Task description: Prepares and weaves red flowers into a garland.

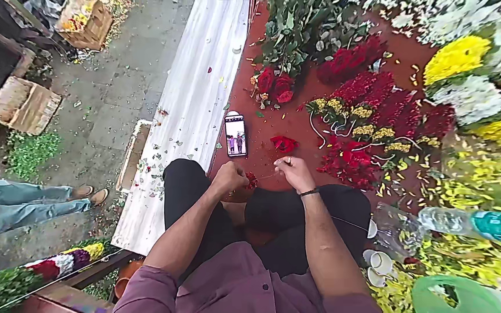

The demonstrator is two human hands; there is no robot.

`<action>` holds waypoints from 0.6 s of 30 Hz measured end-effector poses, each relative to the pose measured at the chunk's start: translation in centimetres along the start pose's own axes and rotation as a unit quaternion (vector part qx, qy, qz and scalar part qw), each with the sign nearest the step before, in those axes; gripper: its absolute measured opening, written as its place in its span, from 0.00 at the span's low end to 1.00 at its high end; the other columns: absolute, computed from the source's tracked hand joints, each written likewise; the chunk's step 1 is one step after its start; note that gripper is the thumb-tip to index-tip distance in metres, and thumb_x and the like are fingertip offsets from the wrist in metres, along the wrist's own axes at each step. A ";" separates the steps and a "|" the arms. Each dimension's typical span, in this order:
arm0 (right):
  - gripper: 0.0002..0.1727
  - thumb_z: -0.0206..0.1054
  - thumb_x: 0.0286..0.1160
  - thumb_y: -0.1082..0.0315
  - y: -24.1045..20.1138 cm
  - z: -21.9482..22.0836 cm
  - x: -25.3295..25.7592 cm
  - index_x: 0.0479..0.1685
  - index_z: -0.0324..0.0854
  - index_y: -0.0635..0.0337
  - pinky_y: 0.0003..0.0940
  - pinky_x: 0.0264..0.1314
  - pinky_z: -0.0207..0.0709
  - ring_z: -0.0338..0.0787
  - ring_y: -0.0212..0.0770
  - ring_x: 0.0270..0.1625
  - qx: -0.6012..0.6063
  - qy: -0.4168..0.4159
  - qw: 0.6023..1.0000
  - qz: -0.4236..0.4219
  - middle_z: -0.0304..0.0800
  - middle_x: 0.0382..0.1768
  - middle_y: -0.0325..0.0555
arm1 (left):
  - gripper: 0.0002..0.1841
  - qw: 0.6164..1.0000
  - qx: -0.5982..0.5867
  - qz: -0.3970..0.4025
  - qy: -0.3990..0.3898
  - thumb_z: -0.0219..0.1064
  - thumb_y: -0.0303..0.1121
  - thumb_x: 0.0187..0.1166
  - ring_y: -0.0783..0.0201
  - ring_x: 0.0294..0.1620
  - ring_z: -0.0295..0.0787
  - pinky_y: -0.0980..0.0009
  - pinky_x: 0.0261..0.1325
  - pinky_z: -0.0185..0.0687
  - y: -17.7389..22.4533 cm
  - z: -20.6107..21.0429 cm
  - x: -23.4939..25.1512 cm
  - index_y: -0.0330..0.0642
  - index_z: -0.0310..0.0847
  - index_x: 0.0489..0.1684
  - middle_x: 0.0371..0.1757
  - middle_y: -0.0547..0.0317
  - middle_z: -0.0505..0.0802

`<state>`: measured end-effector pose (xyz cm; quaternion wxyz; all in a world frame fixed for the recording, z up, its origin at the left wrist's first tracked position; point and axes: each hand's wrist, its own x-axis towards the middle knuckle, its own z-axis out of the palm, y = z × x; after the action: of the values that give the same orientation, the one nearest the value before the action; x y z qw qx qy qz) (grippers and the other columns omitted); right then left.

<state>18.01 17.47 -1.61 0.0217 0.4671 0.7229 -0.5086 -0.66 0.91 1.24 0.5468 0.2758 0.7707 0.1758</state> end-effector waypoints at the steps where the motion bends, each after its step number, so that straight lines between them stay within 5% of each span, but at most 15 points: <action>1: 0.12 0.64 0.86 0.61 0.4 0.1 1.3 0.50 0.91 0.56 0.56 0.49 0.84 0.92 0.49 0.44 -0.058 0.035 0.998 -0.018 0.94 0.43 0.49 | 0.09 1.000 0.015 0.000 -0.012 0.79 0.40 0.66 0.57 0.33 0.90 0.48 0.42 0.85 0.0 0.2 0.0 0.45 0.92 0.29 0.29 0.56 0.93; 3: 0.10 0.68 0.76 0.68 0.9 0.4 4.7 0.51 0.92 0.51 0.61 0.67 0.79 0.88 0.54 0.63 -0.177 0.084 0.980 -0.046 0.92 0.55 0.51 | 0.09 0.999 0.043 0.000 -0.034 0.78 0.41 0.67 0.58 0.33 0.90 0.49 0.42 0.86 0.2 0.5 0.1 0.46 0.92 0.31 0.31 0.56 0.93; 6: 0.15 0.77 0.61 0.70 1.4 1.8 8.2 0.49 0.93 0.47 0.64 0.64 0.78 0.80 0.61 0.69 -0.367 0.096 0.922 -0.077 0.86 0.59 0.53 | 0.10 0.997 0.054 -0.010 -0.051 0.77 0.41 0.67 0.57 0.37 0.89 0.49 0.46 0.85 0.5 0.4 -0.1 0.45 0.91 0.34 0.34 0.55 0.93; 8: 0.14 0.75 0.65 0.67 2.1 2.3 9.7 0.50 0.93 0.46 0.66 0.63 0.76 0.79 0.63 0.71 -0.416 0.116 0.898 -0.085 0.84 0.62 0.56 | 0.10 0.997 0.051 -0.017 -0.056 0.76 0.41 0.68 0.58 0.37 0.89 0.49 0.45 0.84 0.5 0.1 -0.2 0.45 0.91 0.35 0.34 0.55 0.92; 11: 0.09 0.69 0.74 0.60 2.5 1.8 10.5 0.44 0.93 0.48 0.65 0.64 0.75 0.80 0.61 0.69 -0.376 0.158 0.909 -0.089 0.84 0.59 0.55 | 0.10 0.998 0.038 -0.024 -0.053 0.76 0.42 0.68 0.59 0.33 0.88 0.51 0.40 0.83 0.4 -0.3 0.0 0.45 0.90 0.32 0.31 0.56 0.92; 15: 0.09 0.72 0.72 0.60 2.0 -0.3 9.6 0.42 0.93 0.52 0.57 0.72 0.73 0.82 0.55 0.66 -0.206 0.192 0.957 -0.072 0.89 0.56 0.50 | 0.09 0.998 0.043 -0.021 -0.048 0.76 0.42 0.68 0.60 0.29 0.87 0.53 0.36 0.83 0.3 -0.1 0.5 0.47 0.91 0.30 0.28 0.57 0.91; 18: 0.09 0.77 0.69 0.62 0.6 -2.0 7.6 0.43 0.93 0.55 0.47 0.59 0.84 0.91 0.42 0.51 -0.033 0.200 0.977 -0.061 0.94 0.47 0.46 | 0.10 0.998 0.047 -0.014 -0.050 0.76 0.43 0.68 0.58 0.32 0.88 0.50 0.38 0.83 0.3 0.0 0.4 0.47 0.90 0.30 0.29 0.57 0.91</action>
<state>15.01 23.99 -4.94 -0.1392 0.5135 0.7560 -0.3813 -0.69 1.36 1.08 0.5738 0.2989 0.7533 0.1178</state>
